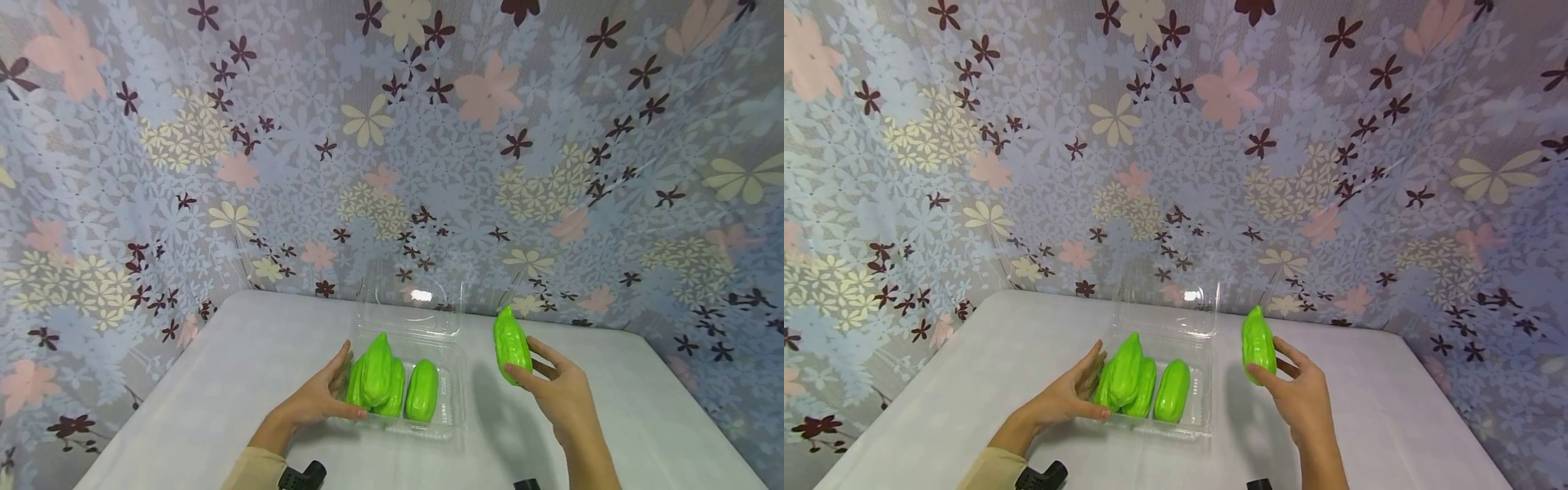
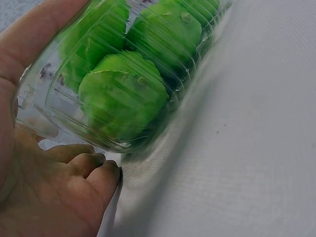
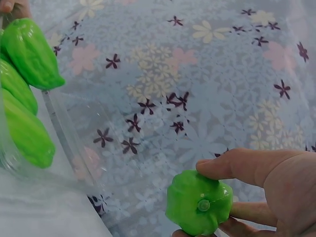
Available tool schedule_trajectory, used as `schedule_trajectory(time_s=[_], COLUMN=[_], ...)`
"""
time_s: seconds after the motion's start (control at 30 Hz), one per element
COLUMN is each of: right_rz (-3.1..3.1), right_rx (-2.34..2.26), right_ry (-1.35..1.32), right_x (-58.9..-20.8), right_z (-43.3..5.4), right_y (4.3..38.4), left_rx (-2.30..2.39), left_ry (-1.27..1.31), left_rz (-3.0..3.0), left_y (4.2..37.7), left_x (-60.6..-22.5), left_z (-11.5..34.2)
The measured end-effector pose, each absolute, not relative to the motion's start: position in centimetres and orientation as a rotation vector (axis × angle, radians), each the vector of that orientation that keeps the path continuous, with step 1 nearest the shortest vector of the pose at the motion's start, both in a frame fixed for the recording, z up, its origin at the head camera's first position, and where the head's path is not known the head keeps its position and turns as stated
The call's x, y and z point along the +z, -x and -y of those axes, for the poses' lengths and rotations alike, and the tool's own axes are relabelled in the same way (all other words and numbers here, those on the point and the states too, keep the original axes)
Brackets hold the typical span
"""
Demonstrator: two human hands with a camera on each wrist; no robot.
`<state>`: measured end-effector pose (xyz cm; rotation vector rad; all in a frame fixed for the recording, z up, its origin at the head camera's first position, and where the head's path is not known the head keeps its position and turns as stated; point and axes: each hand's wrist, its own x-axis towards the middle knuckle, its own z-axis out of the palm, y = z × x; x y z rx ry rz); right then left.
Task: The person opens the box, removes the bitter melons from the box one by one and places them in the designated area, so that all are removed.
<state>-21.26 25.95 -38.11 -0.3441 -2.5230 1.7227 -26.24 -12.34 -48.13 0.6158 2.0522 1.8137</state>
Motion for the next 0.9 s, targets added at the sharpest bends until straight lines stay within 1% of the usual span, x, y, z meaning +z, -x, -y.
schedule_trajectory(time_s=[0.6,0.9], right_rz=[2.443,2.437], right_rx=[1.631,1.639], right_ry=[0.576,0.638], right_x=[-38.8,-39.3], right_z=[-29.7,-31.7], right_y=[21.3,21.4], left_rx=[1.828,1.820], left_ry=[-0.602,-0.597], left_rz=[-2.049,-2.051], left_y=[26.0,26.1], left_x=[-48.3,-48.4], left_z=[12.2,12.2])
